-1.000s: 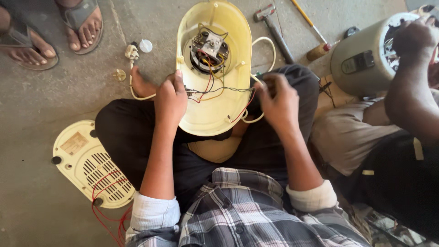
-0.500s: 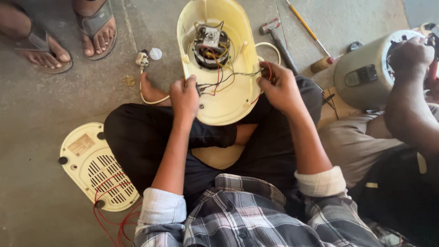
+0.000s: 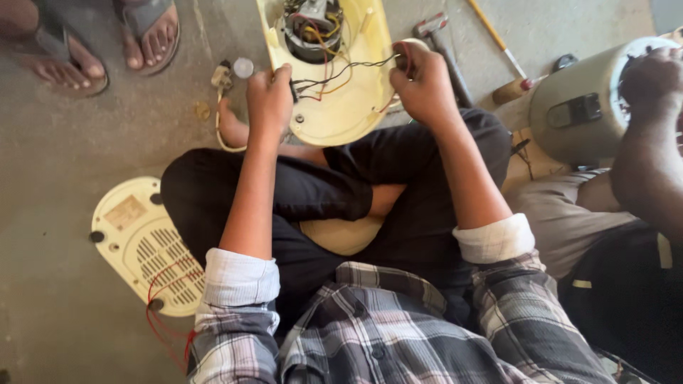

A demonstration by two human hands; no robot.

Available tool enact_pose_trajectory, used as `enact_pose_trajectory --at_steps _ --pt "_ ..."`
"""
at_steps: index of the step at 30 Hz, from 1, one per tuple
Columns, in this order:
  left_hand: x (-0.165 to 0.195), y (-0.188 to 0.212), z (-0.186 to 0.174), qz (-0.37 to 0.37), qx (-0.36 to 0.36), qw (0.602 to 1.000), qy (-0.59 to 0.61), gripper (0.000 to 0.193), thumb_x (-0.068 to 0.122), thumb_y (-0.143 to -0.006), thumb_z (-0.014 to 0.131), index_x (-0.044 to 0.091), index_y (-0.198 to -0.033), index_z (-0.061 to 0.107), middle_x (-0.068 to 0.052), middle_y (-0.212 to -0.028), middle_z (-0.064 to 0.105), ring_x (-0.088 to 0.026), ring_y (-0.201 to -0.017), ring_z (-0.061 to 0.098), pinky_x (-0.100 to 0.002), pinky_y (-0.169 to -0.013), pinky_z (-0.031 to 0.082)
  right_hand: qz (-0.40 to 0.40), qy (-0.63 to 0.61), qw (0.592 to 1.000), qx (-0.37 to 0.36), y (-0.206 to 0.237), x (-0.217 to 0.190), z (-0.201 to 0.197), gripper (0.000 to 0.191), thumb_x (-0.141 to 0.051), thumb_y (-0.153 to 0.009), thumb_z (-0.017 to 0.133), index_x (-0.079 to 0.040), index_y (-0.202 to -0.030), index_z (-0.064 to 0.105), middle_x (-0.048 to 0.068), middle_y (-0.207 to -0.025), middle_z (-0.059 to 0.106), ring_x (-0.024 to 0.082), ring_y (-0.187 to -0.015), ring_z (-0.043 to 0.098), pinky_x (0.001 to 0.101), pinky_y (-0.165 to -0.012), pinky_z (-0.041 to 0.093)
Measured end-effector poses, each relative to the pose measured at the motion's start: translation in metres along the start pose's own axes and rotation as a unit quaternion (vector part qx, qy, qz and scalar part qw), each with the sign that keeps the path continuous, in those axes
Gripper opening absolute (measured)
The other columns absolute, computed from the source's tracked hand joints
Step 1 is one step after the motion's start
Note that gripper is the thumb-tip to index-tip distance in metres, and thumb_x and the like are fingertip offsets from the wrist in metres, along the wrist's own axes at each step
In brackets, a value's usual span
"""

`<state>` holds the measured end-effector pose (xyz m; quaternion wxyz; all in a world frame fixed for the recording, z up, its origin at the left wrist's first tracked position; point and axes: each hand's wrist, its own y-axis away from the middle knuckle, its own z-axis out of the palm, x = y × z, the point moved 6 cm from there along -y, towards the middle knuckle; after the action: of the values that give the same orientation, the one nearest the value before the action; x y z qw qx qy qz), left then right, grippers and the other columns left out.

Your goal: The person sits on the floor repairing a small kitchen appliance base, unscrewing and lifting out the motor assembly, disconnecting its wires, and repositioning the parts while handling the power cord and screws. Other people nearby work on similar appliance housings.

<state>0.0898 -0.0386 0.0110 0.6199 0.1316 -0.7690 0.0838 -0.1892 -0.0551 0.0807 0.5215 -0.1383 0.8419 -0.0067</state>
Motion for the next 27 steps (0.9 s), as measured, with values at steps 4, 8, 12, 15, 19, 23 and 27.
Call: enact_pose_trajectory --at_steps 4,8,12,15,19,23,27 --pt "0.0 0.03 -0.003 -0.008 -0.038 0.999 0.0 0.041 0.032 -0.096 0.061 -0.008 -0.093 0.071 -0.02 -0.078 0.073 -0.026 -0.076 0.071 -0.04 -0.071 0.052 0.073 -0.02 0.997 -0.007 0.026 -0.004 -0.01 0.034 -0.001 -0.091 0.064 0.006 -0.125 0.066 0.002 -0.095 0.067 0.006 -0.084 0.059 0.0244 -0.076 0.05" --pt "0.005 0.053 -0.004 -0.042 -0.071 0.996 -0.039 0.049 0.04 -0.098 0.06 -0.008 -0.092 0.07 -0.022 -0.077 0.072 -0.031 -0.075 0.07 -0.042 -0.071 0.052 0.119 -0.077 0.99 -0.002 0.053 -0.013 -0.017 0.033 -0.005 -0.095 0.067 0.006 -0.126 0.064 0.002 -0.098 0.073 0.005 -0.085 0.067 0.0236 -0.077 0.056" --pt "0.018 0.058 -0.012 -0.062 -0.061 0.987 -0.132 0.054 0.049 -0.105 0.058 -0.004 -0.098 0.069 -0.022 -0.088 0.072 -0.035 -0.088 0.071 -0.041 -0.083 0.052 0.105 -0.013 0.993 0.057 0.064 -0.022 -0.035 0.028 -0.003 -0.099 0.069 0.007 -0.125 0.072 0.008 -0.097 0.075 0.009 -0.083 0.069 0.0253 -0.077 0.056" --pt "0.059 0.058 -0.032 0.159 0.103 0.944 -0.268 0.047 0.041 -0.1 0.066 -0.004 -0.112 0.071 -0.016 -0.1 0.074 -0.035 -0.098 0.067 -0.057 -0.099 0.037 0.137 -0.181 0.971 0.075 0.064 -0.023 -0.043 0.027 -0.004 -0.103 0.066 0.008 -0.128 0.07 0.009 -0.099 0.072 0.012 -0.08 0.068 0.0278 -0.077 0.057" --pt "0.076 0.041 -0.044 0.219 0.096 0.945 -0.224 0.028 0.024 -0.102 0.071 0.0 -0.116 0.072 -0.014 -0.118 0.07 -0.034 -0.114 0.061 -0.045 -0.1 0.045 0.155 -0.334 0.927 0.074 0.064 -0.034 -0.053 0.034 -0.002 -0.102 0.06 0.0 -0.136 0.061 0.01 -0.1 0.07 0.015 -0.075 0.068 0.0304 -0.07 0.058" --pt "0.09 0.003 -0.033 0.321 -0.003 0.919 -0.23 0.012 0.01 -0.097 0.076 0.007 -0.109 0.078 -0.009 -0.114 0.073 -0.033 -0.112 0.061 -0.043 -0.105 0.043 0.129 -0.299 0.945 0.024 0.061 -0.059 -0.054 0.031 0.0 -0.105 0.052 0.005 -0.134 0.061 0.01 -0.11 0.071 0.018 -0.089 0.072 0.0318 -0.08 0.061" --pt "0.104 -0.035 -0.009 0.425 -0.058 0.854 -0.294 0.014 0.006 -0.092 0.078 0.01 -0.106 0.081 -0.011 -0.112 0.074 -0.032 -0.112 0.063 -0.045 -0.111 0.039 0.091 -0.23 0.968 -0.045 0.064 -0.084 -0.045 0.037 0.005 -0.097 0.055 0.006 -0.132 0.063 0.012 -0.118 0.073 0.019 -0.111 0.073 0.0327 -0.099 0.061"
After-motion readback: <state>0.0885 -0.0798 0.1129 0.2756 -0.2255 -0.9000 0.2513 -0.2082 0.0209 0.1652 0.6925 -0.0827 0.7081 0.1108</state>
